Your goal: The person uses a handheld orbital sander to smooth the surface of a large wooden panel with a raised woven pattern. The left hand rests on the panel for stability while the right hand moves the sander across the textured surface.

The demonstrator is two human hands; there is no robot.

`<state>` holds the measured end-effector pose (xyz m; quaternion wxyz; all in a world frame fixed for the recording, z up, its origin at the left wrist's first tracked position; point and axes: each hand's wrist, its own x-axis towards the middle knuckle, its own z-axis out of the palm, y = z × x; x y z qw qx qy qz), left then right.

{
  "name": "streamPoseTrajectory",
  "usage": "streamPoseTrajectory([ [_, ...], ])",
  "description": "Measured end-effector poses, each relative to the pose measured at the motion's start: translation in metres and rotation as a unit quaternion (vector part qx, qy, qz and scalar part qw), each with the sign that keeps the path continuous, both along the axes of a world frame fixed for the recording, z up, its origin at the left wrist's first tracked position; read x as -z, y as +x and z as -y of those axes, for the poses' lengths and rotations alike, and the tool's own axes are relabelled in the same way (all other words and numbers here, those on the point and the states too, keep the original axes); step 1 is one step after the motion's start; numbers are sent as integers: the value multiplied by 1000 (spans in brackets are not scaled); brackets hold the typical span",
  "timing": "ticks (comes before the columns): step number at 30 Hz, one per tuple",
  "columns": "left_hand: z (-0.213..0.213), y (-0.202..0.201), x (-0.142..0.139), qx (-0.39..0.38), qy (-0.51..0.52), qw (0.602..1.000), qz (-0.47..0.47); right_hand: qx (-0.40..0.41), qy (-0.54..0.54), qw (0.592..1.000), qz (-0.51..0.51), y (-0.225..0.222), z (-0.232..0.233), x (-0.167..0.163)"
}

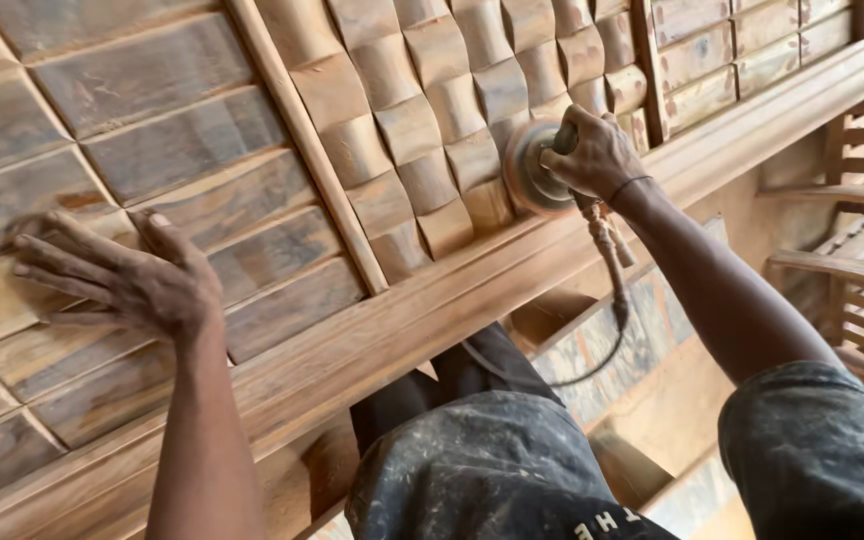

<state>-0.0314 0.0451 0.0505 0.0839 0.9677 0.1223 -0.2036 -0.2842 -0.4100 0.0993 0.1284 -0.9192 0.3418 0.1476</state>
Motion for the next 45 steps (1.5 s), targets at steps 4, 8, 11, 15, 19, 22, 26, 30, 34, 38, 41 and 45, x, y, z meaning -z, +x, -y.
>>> streamPoseTrajectory([
  [4, -8, 2, 22, -3, 6, 1000, 22, -37, 115, 993, 9, -17, -10, 0],
  [8, -17, 4, 42, 6, 82, 996, 42, -21, 82, 996, -40, -22, -30, 1],
  [11, -15, 1, 41, 14, 79, 997, 24, -25, 10, 998, -56, -15, -46, 2],
  [15, -8, 2, 31, -5, 93, 995, 23, -45, 60, 996, -43, -8, -46, -2],
  [19, -15, 2, 24, 5, 24, 1000, 11, 91, 74, 987, -114, -10, -22, -19],
  [22, -17, -1, 27, 35, 32, 998, 52, 98, 56, 982, -151, -7, -22, -25],
  [26, -18, -1, 32, 20, 37, 999, 33, -15, 71, 996, -54, 1, -61, -14],
  [30, -20, 3, 40, 9, 9, 1000, 22, -14, 84, 992, -97, 1, -66, -14],
  [34, -14, 4, 64, 23, 56, 988, 145, -5, 92, 994, -65, -6, -12, -28],
  [38, -15, 14, 68, 26, -24, 990, 139, -72, -11, 997, -33, -15, 25, -24],
  [41, -3, -12, 33, 69, -184, 935, 296, -172, -29, 984, 41, -10, 22, -9],
  [45, 90, -167, -29, 121, -475, 815, 310, -369, -23, 926, 76, 36, 18, 4],
])
